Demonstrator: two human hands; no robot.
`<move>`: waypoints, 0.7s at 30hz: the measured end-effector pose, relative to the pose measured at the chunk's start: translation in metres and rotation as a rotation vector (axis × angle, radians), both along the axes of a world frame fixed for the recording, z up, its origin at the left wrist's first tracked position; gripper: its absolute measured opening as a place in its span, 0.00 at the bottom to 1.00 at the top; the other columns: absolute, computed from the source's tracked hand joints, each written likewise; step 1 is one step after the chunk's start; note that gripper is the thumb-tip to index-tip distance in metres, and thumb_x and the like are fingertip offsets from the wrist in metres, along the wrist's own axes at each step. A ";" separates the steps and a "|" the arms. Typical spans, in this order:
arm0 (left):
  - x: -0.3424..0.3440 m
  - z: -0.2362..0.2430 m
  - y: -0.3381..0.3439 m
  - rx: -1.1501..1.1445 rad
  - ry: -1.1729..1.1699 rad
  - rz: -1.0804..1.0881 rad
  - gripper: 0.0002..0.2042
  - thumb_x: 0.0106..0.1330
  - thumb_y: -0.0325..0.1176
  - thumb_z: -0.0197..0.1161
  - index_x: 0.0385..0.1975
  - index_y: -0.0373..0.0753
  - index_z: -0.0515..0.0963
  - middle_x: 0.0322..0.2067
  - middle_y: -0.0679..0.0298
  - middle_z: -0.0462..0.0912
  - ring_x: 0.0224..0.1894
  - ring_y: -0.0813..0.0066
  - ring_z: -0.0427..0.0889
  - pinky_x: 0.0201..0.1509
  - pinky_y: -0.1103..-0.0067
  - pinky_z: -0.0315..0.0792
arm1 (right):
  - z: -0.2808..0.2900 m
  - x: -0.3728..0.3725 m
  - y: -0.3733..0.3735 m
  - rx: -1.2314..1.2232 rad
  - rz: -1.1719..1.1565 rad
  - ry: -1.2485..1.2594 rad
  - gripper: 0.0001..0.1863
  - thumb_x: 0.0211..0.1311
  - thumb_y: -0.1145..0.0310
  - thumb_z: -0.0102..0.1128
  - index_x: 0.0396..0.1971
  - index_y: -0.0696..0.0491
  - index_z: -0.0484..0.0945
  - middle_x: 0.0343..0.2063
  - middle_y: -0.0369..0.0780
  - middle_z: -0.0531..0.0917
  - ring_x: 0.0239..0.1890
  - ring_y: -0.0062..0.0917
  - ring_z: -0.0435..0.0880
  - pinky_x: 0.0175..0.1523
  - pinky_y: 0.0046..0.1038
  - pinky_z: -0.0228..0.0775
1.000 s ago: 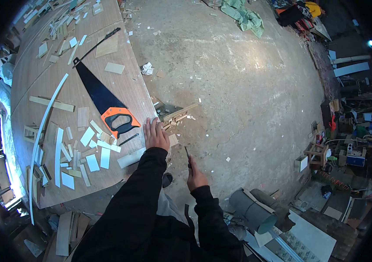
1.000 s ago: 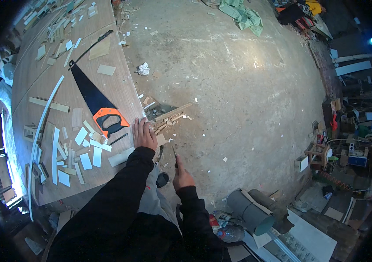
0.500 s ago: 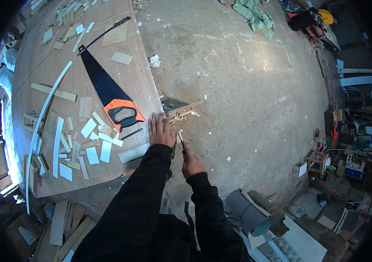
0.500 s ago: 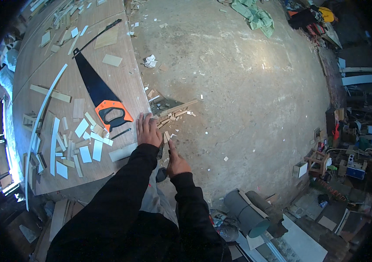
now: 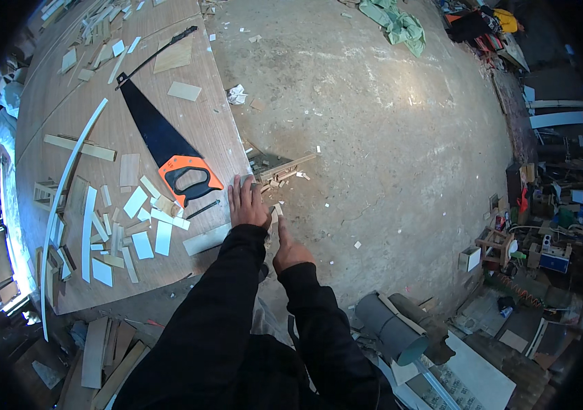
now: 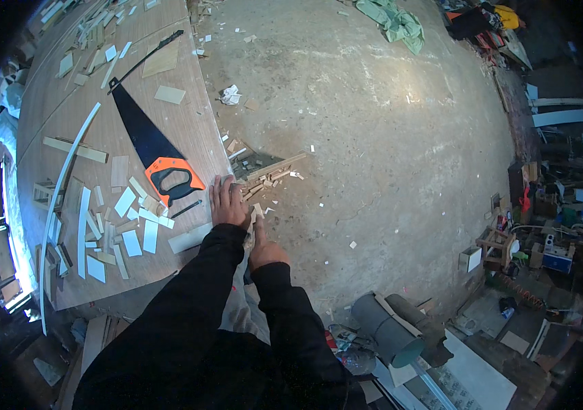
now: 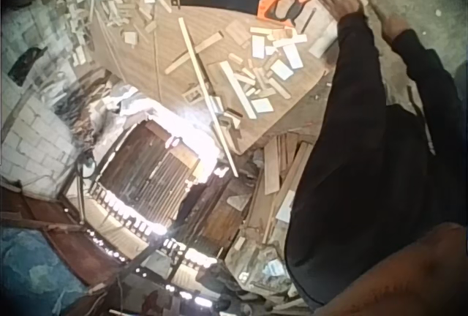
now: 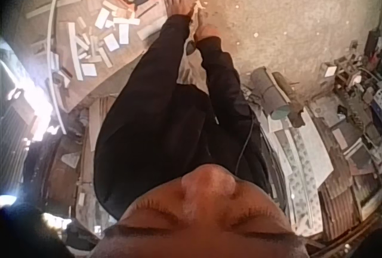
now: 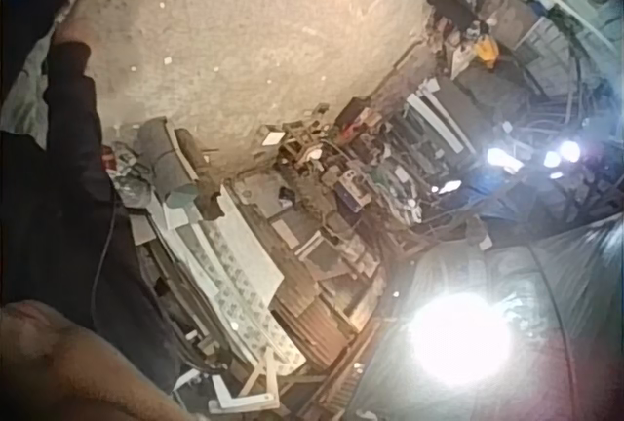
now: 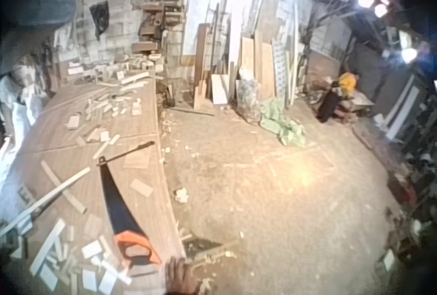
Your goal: The person trims and shapes a small piece of wood using a utility knife.
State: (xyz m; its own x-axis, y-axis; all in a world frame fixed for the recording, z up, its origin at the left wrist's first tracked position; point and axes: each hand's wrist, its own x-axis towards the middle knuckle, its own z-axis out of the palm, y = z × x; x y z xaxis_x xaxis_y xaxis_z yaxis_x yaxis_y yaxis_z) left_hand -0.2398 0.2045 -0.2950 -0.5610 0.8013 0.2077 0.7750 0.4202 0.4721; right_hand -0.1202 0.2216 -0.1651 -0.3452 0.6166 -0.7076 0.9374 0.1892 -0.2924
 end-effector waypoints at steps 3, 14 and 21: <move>0.002 -0.001 0.003 0.048 -0.016 -0.005 0.21 0.50 0.26 0.57 0.47 0.40 0.77 0.62 0.58 0.68 0.73 0.48 0.55 0.75 0.52 0.46 | -0.009 -0.004 0.004 0.052 0.051 -0.071 0.40 0.60 0.71 0.46 0.74 0.38 0.48 0.29 0.56 0.84 0.32 0.50 0.85 0.38 0.49 0.76; 0.005 -0.005 0.003 0.048 0.003 0.016 0.15 0.57 0.23 0.56 0.44 0.41 0.80 0.60 0.61 0.71 0.72 0.49 0.58 0.75 0.52 0.49 | -0.005 0.028 -0.014 0.023 0.068 -0.138 0.36 0.64 0.67 0.45 0.73 0.35 0.51 0.32 0.53 0.86 0.34 0.48 0.87 0.39 0.47 0.78; -0.004 -0.018 -0.008 0.065 0.036 0.004 0.13 0.57 0.25 0.57 0.40 0.44 0.82 0.62 0.60 0.70 0.71 0.50 0.59 0.74 0.51 0.49 | -0.018 0.045 -0.038 -0.002 0.091 -0.184 0.37 0.63 0.67 0.47 0.73 0.34 0.52 0.31 0.51 0.86 0.33 0.47 0.87 0.39 0.48 0.78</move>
